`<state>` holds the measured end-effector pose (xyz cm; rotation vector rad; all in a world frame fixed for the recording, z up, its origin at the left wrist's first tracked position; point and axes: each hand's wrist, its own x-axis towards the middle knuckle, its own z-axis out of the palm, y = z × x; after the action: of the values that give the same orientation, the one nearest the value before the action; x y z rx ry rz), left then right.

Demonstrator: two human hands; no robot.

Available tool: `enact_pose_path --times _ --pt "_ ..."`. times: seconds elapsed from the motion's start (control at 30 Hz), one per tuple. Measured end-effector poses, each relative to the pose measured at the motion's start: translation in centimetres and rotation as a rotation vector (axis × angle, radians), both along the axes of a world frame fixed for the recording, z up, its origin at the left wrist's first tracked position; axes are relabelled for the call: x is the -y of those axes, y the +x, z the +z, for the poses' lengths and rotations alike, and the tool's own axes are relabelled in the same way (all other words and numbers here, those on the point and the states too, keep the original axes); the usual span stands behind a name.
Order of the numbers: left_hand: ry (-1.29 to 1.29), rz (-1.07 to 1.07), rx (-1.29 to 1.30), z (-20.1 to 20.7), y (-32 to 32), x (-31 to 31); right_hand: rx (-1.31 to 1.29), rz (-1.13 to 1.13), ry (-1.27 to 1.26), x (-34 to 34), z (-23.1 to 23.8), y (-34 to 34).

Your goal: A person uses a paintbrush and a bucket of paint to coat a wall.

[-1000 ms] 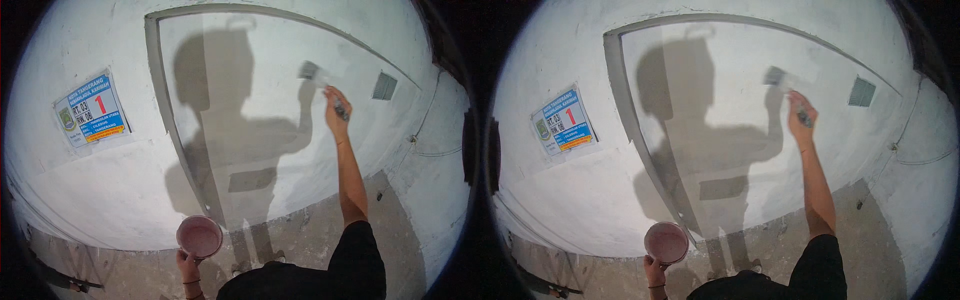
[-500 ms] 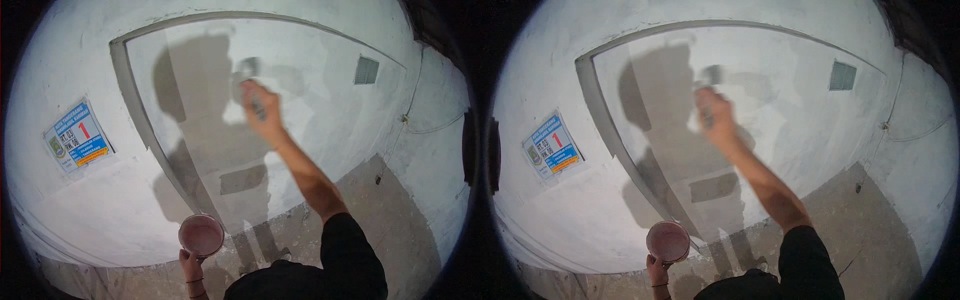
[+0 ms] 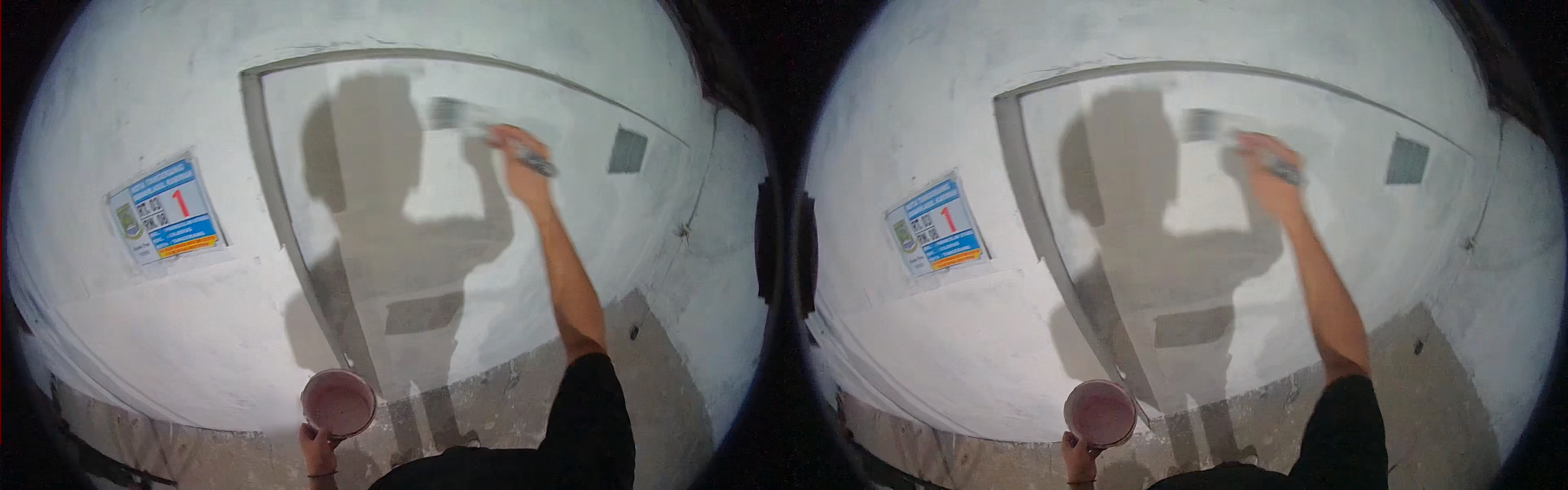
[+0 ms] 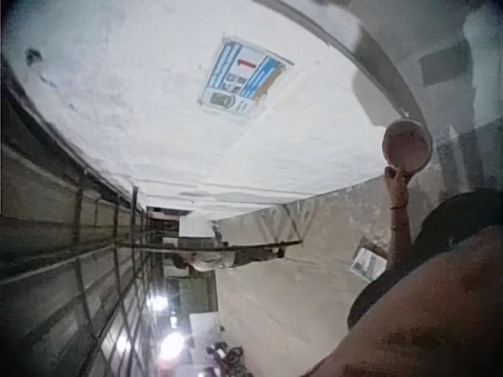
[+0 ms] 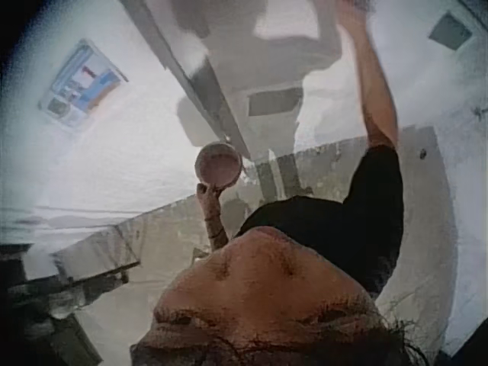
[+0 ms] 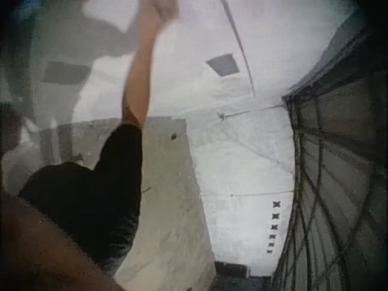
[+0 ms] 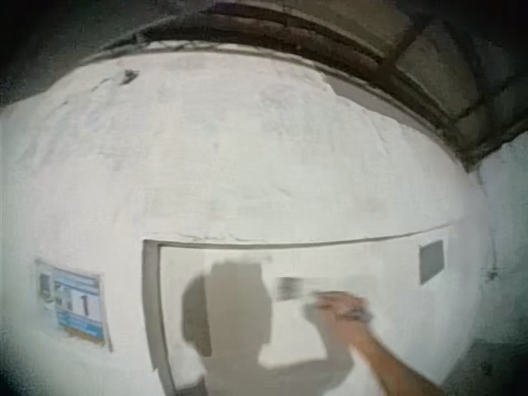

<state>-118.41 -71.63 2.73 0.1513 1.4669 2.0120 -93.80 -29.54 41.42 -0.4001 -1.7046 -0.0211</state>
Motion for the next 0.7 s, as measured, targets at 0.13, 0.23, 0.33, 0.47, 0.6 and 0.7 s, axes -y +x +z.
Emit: enact_pose_path --times 0.13,0.23,0.33,0.47,0.6,0.7 --pt "0.008 0.068 -0.035 -2.8 -1.4 1.9 -0.234 -0.364 0.067 -7.2 0.8 12.0" --pt "-0.049 0.085 0.009 -4.4 -2.6 2.5 -0.209 -0.444 0.306 -10.2 1.9 16.1" --pt "0.013 -0.011 -0.101 -6.1 -4.0 2.8 -0.201 -0.574 0.256 -10.4 3.4 15.4" --pt "-0.011 -0.024 -0.132 -5.3 -3.4 0.1 -0.044 -0.238 0.154 -8.0 4.4 8.0" --pt "0.081 -0.123 -0.092 -2.3 -0.7 -3.5 0.049 0.077 0.298 0.4 2.6 -2.9" --pt "-0.01 -0.197 -0.101 -0.4 0.5 -5.0 0.087 0.364 0.324 7.4 2.1 -10.1"
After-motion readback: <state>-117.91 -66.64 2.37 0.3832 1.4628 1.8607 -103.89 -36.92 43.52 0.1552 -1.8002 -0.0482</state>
